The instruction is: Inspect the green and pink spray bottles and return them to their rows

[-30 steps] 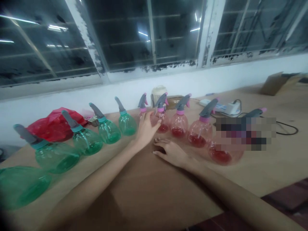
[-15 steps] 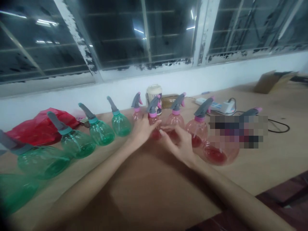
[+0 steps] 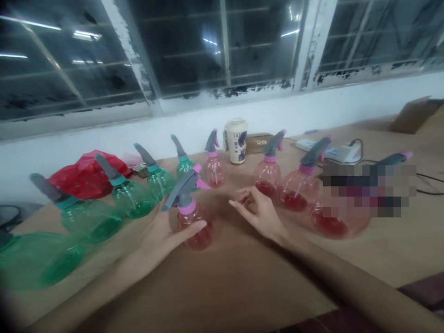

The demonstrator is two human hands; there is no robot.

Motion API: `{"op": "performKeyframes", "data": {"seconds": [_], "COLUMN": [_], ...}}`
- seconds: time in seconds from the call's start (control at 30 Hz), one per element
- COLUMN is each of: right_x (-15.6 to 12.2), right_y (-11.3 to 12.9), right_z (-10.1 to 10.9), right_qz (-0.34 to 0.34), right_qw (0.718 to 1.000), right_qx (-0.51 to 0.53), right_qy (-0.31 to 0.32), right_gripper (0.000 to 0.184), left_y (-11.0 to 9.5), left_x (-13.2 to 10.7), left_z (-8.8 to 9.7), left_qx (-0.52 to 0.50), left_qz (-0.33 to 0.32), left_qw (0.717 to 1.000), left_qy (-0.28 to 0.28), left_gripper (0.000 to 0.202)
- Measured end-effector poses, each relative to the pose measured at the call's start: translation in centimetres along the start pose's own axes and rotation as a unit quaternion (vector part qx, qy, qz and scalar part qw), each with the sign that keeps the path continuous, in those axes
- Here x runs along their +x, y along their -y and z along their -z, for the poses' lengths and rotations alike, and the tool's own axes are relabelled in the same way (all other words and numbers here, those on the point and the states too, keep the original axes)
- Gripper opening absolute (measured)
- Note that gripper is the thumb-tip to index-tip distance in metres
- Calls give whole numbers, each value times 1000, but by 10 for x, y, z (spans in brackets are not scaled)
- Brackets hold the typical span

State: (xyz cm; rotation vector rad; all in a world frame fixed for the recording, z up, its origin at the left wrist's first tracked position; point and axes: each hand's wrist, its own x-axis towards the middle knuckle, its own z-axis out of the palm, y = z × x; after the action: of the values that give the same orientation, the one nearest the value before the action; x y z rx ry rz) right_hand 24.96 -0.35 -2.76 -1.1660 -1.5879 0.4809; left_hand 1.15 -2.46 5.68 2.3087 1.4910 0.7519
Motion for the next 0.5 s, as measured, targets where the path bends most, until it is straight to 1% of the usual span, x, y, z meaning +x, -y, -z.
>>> {"op": "performKeyframes", "data": {"seconds": [0.1,0.17,0.2,0.27,0.37,0.43,0.5], "right_x": [0,0,0,0,1,1,1], "right_y": [-3,-6,-8,-11,-14,-14,-14], "right_z": [-3,-5,-5,-6,-7,-7,-7], "right_qz": [-28,-44,-52,-65,-78,-81,-82], "right_qw": [999,999,998,997,995,995,994], "right_qx": [-1,10,18,29,25,16,12], "right_qy": [15,26,32,41,50,59,69], "right_gripper": [31,33,34,35,35,34,33], "left_y": [-2,-7,-10,-13,-14,-13,-12], "left_x": [3,11,17,27,41,45,45], "left_z": [5,6,6,4,-4,-10,-13], "left_qx": [-116,-186,-214,-256,-300,-314,-316], "left_qz": [-4,-16,-30,-65,-118,-127,-112], "left_qw": [993,982,976,964,946,940,942], "left_qy": [7,10,17,30,36,34,27], "left_gripper": [69,78,79,74,57,44,38]}}
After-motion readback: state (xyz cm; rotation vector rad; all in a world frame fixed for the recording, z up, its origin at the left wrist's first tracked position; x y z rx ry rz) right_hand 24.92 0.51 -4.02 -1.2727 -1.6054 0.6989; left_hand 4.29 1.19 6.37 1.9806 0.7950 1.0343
